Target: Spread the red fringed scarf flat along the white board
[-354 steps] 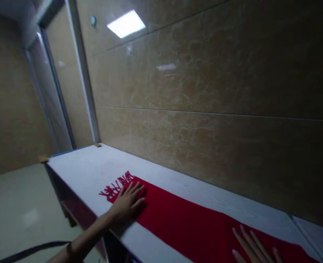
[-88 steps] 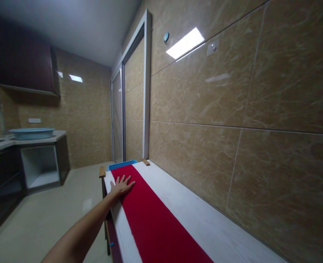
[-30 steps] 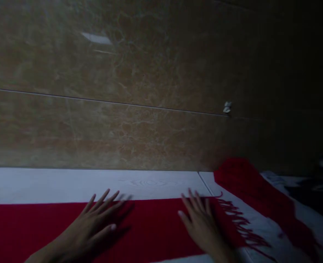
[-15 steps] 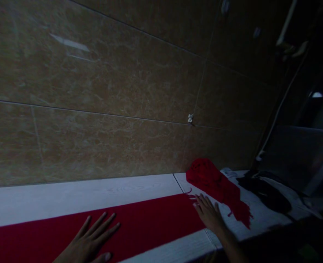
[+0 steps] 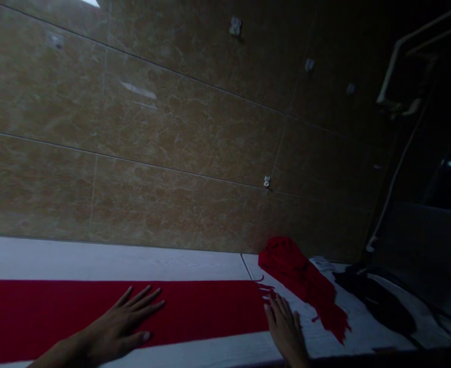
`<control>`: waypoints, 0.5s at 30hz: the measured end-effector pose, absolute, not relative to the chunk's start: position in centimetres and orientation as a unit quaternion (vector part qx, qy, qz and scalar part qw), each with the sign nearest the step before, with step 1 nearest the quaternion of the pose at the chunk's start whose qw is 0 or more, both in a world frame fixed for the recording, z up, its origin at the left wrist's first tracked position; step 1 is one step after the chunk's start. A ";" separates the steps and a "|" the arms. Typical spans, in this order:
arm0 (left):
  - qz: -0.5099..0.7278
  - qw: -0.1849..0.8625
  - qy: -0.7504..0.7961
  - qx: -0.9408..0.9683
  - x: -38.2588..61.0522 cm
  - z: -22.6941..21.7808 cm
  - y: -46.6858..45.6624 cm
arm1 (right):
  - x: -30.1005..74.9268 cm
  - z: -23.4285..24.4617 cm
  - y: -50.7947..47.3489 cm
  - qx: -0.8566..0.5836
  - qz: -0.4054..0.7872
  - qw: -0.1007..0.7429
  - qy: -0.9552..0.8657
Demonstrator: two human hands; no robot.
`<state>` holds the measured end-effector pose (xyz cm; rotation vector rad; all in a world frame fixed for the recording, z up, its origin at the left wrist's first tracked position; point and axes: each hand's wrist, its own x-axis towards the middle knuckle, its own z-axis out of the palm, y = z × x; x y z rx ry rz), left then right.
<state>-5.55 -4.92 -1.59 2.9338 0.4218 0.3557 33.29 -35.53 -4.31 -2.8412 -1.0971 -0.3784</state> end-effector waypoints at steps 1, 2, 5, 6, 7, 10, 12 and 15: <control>0.110 0.084 0.133 0.981 -5.6 -1.7 -4.6 | 33.4 -4.5 -35.6 -0.923 -0.126 0.039 -0.362; 0.099 0.089 0.123 0.983 -5.6 -1.8 -4.3 | 33.5 -4.7 -35.6 -0.921 -0.127 0.044 -0.365; 0.094 0.081 0.115 0.986 -5.6 -2.0 -4.2 | 33.6 -5.1 -35.5 -0.921 -0.126 0.061 -0.364; 0.104 0.070 0.123 0.985 -5.6 -2.0 -4.4 | 33.6 -5.2 -35.5 -0.922 -0.125 0.067 -0.361; 0.115 0.057 0.132 0.983 -5.5 -1.9 -4.7 | 33.6 -5.2 -35.4 -0.923 -0.124 0.072 -0.358; 0.107 0.042 0.147 0.982 -5.5 -1.0 -5.5 | 33.4 -4.9 -35.3 -0.925 -0.122 0.081 -0.351; 0.072 0.053 0.145 0.985 -5.6 -0.3 -5.7 | 33.4 -4.9 -35.4 -0.923 -0.122 0.082 -0.355; 0.049 0.073 0.146 0.985 -5.7 0.2 -5.4 | 33.5 -5.1 -35.5 -0.920 -0.126 0.077 -0.364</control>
